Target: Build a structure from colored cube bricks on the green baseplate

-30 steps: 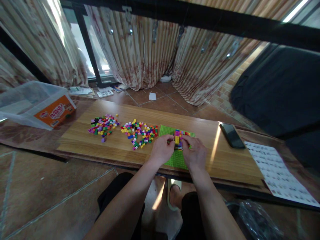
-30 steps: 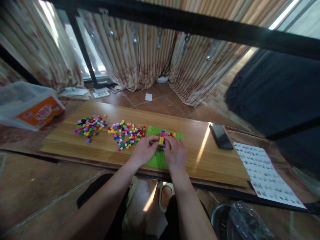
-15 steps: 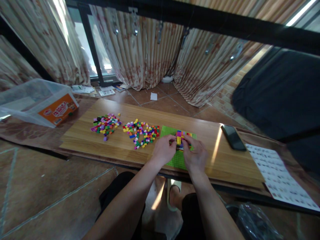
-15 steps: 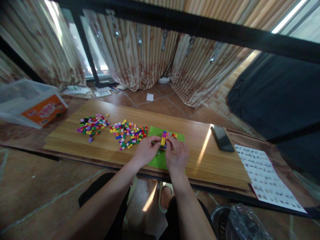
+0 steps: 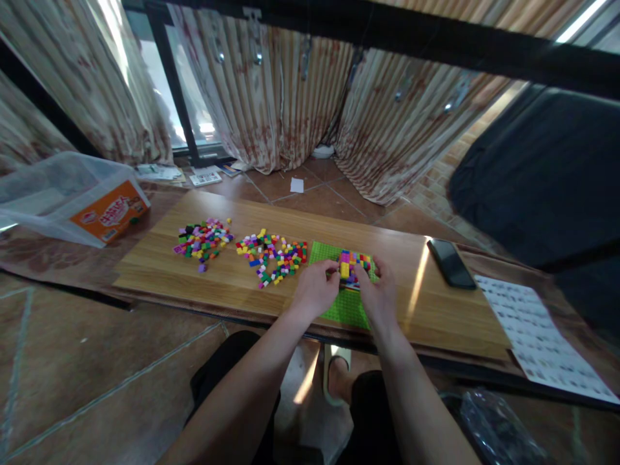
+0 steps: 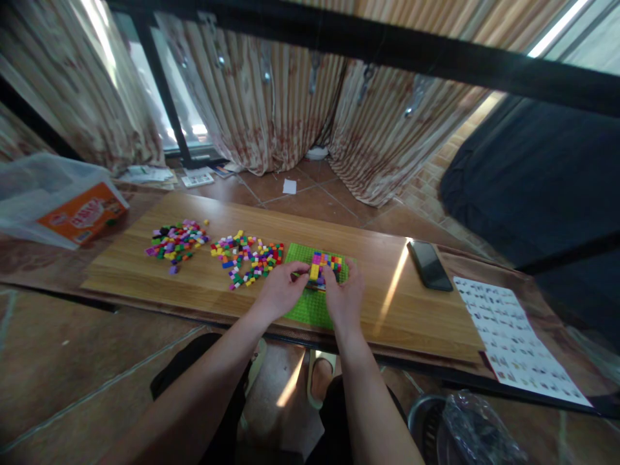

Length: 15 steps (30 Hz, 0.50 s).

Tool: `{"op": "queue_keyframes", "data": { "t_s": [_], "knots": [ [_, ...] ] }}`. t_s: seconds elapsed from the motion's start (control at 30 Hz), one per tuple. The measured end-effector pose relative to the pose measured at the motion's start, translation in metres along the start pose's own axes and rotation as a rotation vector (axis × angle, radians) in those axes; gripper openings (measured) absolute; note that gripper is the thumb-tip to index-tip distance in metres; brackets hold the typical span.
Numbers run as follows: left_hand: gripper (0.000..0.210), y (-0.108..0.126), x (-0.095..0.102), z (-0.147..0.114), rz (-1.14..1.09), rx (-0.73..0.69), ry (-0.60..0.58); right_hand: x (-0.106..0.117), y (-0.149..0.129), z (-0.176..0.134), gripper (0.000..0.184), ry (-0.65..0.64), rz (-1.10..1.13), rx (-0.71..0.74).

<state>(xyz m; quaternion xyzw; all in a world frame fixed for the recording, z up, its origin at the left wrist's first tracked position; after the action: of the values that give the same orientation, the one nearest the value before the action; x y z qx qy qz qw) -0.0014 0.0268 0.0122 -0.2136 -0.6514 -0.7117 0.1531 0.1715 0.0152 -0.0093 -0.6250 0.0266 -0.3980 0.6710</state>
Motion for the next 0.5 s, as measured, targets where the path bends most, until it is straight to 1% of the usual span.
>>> {"op": "queue_keyframes", "data": {
  "t_s": [0.1,0.3,0.43,0.5],
  "knots": [
    [0.026,0.000,0.001,0.000,0.014,0.001,0.004,-0.008,0.009,0.001,0.064,-0.029,0.092,-0.062],
    [0.026,0.002,0.000,0.000,0.021,-0.031,0.004,-0.016,0.000,-0.002,0.044,-0.100,0.203,-0.039],
    [0.026,0.003,-0.001,-0.001,0.030,-0.030,0.002,-0.018,0.000,-0.004,0.042,-0.105,0.256,-0.081],
    [0.026,0.003,-0.001,-0.001,0.036,-0.026,0.005,-0.020,0.001,-0.004,0.043,-0.118,0.297,-0.076]
  ]
}}
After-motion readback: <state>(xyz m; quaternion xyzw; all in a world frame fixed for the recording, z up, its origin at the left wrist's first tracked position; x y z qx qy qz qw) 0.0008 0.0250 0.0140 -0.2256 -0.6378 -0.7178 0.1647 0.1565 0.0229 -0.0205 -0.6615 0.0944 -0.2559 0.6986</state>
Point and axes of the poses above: each hand's wrist, its own z-axis towards the middle knuckle, its own x-axis out of the back of the hand, y = z × x, the point moved 8 cm from there along z, towards the middle knuckle, and after that the axes turned 2 degrees about y, right-handed, at the moved point
